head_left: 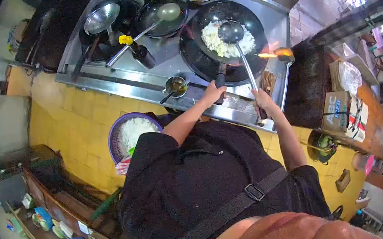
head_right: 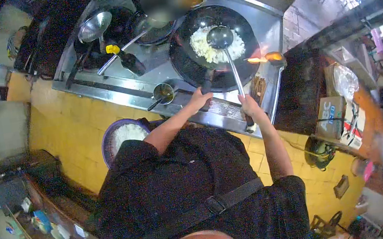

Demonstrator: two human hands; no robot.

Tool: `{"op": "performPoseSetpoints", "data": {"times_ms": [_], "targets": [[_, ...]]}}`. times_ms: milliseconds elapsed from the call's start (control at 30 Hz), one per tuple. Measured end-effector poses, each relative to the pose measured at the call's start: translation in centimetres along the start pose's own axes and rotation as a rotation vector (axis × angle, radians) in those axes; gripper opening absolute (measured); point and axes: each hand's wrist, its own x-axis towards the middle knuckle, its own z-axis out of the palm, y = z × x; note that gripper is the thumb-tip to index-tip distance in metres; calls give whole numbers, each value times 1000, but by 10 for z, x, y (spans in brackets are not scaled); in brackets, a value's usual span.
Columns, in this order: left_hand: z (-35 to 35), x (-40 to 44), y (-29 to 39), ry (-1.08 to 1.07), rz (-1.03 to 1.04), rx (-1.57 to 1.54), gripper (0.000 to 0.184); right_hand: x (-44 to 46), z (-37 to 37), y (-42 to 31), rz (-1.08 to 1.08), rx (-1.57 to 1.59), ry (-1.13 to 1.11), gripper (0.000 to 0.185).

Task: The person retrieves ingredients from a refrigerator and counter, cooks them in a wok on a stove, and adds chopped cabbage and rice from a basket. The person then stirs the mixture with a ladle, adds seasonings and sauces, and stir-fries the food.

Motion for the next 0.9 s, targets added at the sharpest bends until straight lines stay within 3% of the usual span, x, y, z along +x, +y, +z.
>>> {"op": "performPoseSetpoints", "data": {"times_ms": [33,100,133,167,233,300,367,400,433,467,500,600,700,733,833,867,900], "targets": [[-4,5,-10,11,9,-20,31,-8,-14,-35,145,72,-75,33],[-16,8,-38,212,208,517,48,-20,-51,-65,-152,347,-6,30],[-20,-19,-10,142,189,566,62,-40,-70,-93,-263,536,5,28],[-27,-40,12,151,189,559,62,-85,-92,-150,-284,827,12,28],[-46,-72,33,-38,102,716,61,-78,-109,-166,-561,918,117,32],[-71,-80,13,-67,154,662,55,-66,-105,-207,-491,714,436,28],[-81,-88,13,-88,217,605,51,-2,-102,-214,-1087,146,992,20],[-80,-101,24,2,122,513,47,14,-95,-230,-1176,459,905,17],[-82,-111,27,94,23,420,44,28,-94,-246,-1192,597,795,16],[-94,-103,7,110,149,511,44,31,-96,-262,-1205,731,679,16],[-97,-104,0,117,149,508,44,20,-98,-282,-1209,732,671,16],[-102,-118,0,121,205,172,40,-28,-109,-329,-1094,673,783,19],[-101,-131,14,251,62,298,42,-9,-93,-313,-1060,674,856,21],[-101,-133,10,232,101,84,45,-2,-83,-310,-1046,636,844,24],[-95,-140,6,286,72,164,45,8,-102,-316,-1104,648,709,25],[-96,-140,1,273,76,389,45,-15,-102,-325,-1051,821,672,27],[-97,-135,-3,279,83,385,45,-14,-99,-328,-1060,818,666,27]]}}
